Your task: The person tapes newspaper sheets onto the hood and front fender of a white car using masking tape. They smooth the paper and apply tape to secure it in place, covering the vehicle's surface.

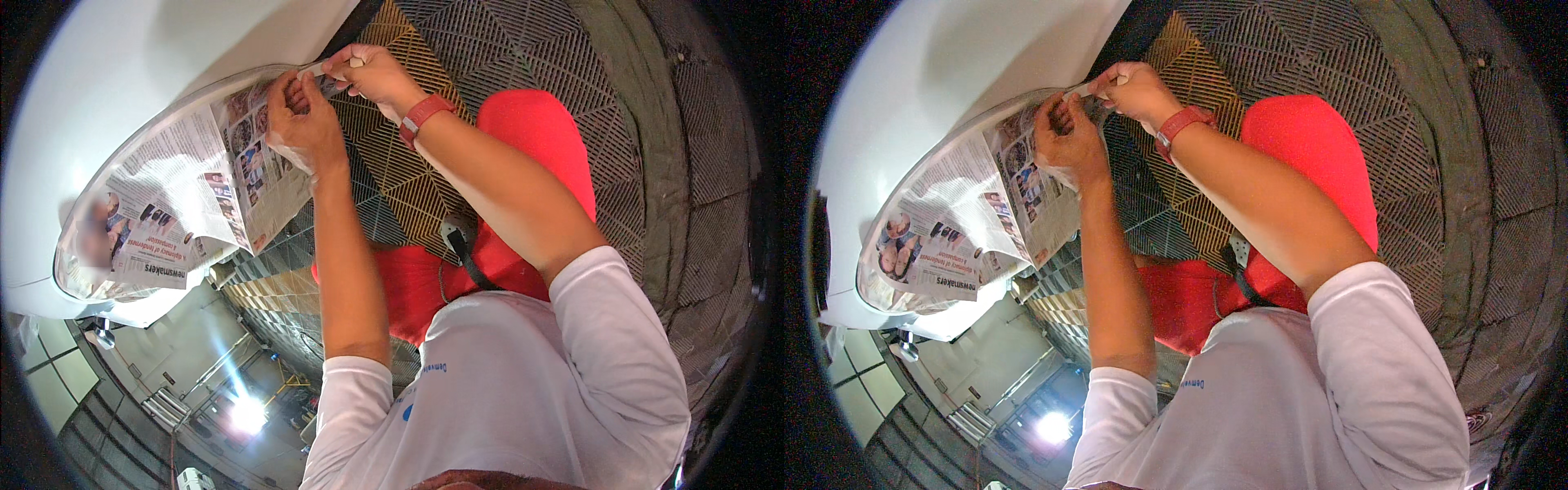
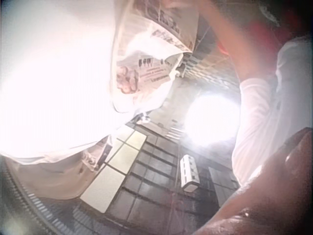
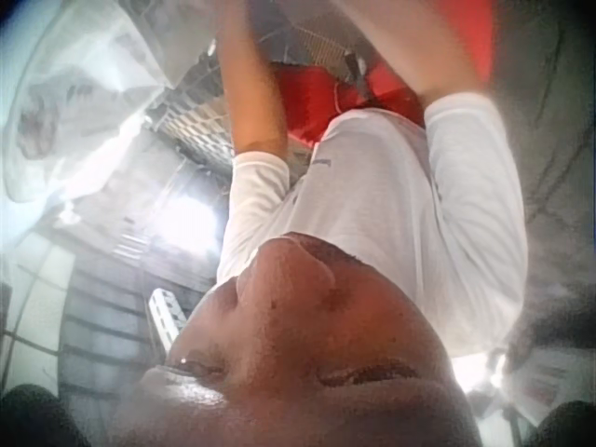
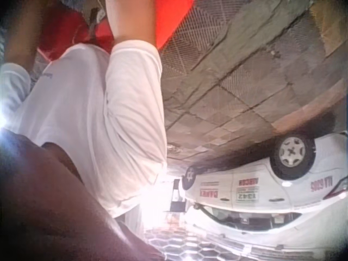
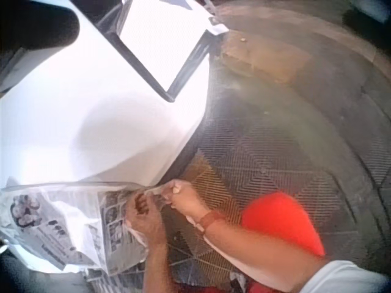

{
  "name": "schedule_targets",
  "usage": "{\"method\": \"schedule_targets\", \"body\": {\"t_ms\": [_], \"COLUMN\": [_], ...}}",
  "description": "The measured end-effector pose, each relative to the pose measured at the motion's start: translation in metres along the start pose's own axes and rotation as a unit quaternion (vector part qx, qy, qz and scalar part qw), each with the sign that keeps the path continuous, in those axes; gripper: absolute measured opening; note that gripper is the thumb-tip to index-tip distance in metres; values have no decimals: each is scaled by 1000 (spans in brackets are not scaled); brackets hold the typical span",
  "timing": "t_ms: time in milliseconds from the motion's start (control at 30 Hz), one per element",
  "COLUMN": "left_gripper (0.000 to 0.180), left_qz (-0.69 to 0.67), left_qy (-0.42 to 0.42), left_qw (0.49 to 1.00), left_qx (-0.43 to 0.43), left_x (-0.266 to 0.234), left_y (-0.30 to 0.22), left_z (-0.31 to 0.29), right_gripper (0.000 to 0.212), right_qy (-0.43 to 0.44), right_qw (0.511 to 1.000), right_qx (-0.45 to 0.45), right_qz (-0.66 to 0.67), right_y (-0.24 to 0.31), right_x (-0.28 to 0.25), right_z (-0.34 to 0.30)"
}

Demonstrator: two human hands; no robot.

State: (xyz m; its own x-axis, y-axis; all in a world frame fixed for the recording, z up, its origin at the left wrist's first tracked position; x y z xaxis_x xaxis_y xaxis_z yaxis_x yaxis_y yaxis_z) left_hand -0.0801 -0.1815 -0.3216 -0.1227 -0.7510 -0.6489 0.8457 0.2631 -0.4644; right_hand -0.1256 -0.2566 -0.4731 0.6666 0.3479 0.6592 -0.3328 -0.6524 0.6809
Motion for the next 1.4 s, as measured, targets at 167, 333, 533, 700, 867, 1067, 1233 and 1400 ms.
{"method": "schedule_targets", "body": {"t_ms": [167, 333, 533, 700, 867, 1067, 1233, 1400], "left_gripper": [34, 31, 33, 36, 38, 34, 35, 37], "left_qz": [15, 16, -23, -53, -49, -27, -22, 32], "left_qy": [17, 6, -12, -14, -24, -47, -62, -70], "left_qw": [1000, 1000, 1000, 998, 998, 998, 998, 996], "left_qx": [-1, 11, -4, -23, -32, -11, 0, 38], "left_x": [1, 3, 2, 3, 2, 3, 3, -1], "left_y": [-1, 0, 12, 11, 18, 8, 12, 13], "left_z": [6, 10, 9, 10, 9, 9, 8, 10], "right_gripper": [13, 12, 9, 17, 14, 9, 5, 5], "right_qy": [-17, -25, -32, -38, -30, -42, -52, -56], "right_qw": [1000, 998, 997, 995, 998, 996, 996, 992], "right_qx": [-3, -46, -50, -61, -56, -74, -79, -114], "right_qz": [5, 19, 53, 75, 12, -5, -8, 3], "right_y": [-13, -21, -17, -15, -18, -24, -26, -18], "right_x": [0, 6, 9, 7, 10, 9, 8, 9], "right_z": [12, 21, 18, 23, 21, 29, 30, 28]}}
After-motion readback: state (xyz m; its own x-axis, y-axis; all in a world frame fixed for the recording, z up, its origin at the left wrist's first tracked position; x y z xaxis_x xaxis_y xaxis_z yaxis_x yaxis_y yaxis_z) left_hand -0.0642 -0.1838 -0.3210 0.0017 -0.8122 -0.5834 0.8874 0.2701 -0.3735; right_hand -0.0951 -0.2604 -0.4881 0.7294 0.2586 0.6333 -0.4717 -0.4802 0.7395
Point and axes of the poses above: each hand's wrist, its own z-axis towards the middle knuckle, its own x-axis out of the palm, y = z × x, the point moved 9 cm from there along z, towards the middle knuckle, and after that the axes turned 2 degrees about -y, right-handed, at the moved point
